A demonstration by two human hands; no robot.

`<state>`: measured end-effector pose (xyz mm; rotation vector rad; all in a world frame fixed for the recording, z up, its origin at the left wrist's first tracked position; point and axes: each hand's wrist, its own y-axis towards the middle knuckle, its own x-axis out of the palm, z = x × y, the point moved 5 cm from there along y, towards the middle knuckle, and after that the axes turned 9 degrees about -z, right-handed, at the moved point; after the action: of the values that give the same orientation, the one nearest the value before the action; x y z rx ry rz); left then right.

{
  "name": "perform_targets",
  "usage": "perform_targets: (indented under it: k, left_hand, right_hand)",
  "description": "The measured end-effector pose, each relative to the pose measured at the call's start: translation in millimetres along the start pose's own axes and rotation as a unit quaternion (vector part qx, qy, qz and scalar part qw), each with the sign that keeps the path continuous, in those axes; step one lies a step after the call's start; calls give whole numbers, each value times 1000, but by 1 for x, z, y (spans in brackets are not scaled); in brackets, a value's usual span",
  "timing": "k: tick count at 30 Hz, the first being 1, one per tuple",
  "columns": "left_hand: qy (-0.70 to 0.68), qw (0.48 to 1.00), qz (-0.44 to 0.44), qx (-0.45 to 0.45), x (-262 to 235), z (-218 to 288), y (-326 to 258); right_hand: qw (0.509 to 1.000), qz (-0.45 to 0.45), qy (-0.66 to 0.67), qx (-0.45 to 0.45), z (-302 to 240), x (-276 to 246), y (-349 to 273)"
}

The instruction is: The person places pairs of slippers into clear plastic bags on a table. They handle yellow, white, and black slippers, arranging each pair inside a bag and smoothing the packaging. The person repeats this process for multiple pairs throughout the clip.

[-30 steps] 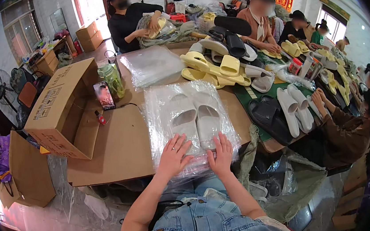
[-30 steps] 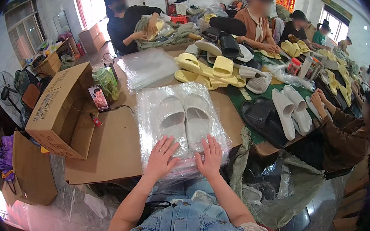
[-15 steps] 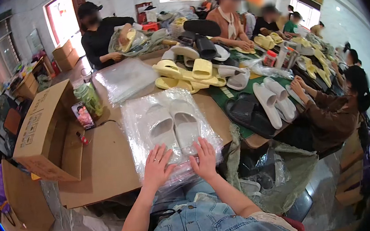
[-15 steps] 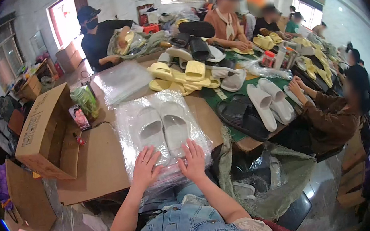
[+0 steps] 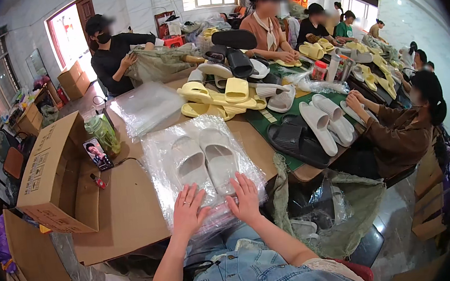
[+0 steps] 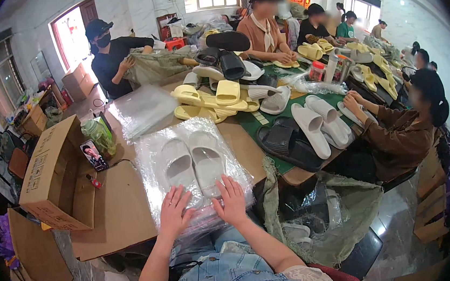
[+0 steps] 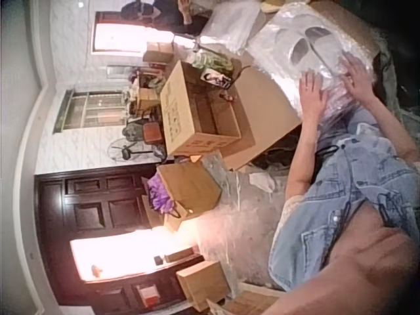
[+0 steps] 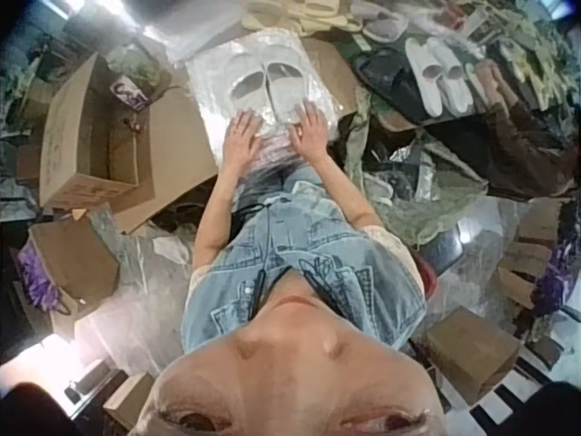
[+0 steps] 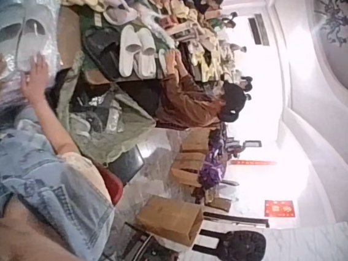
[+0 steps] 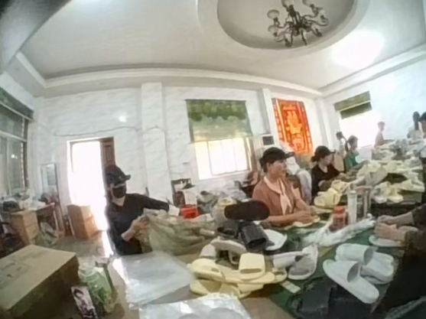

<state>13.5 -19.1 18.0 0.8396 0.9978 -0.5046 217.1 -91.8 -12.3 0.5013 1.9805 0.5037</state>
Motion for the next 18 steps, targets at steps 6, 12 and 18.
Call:
perform_targets:
  k: [6, 12, 18]
  left_hand:
    - [-1, 1000, 0, -3, 2, -1, -1]
    - [-5, 1000, 11, 6, -1, 1, 0]
    - [14, 1000, -7, 0, 2, -1, -1]
  right_hand:
    - [1000, -6, 0, 7, -1, -1, 0]
    - [1000, -4, 1, 3, -1, -1, 0]
    - [1000, -3, -3, 3, 0, 1, -1]
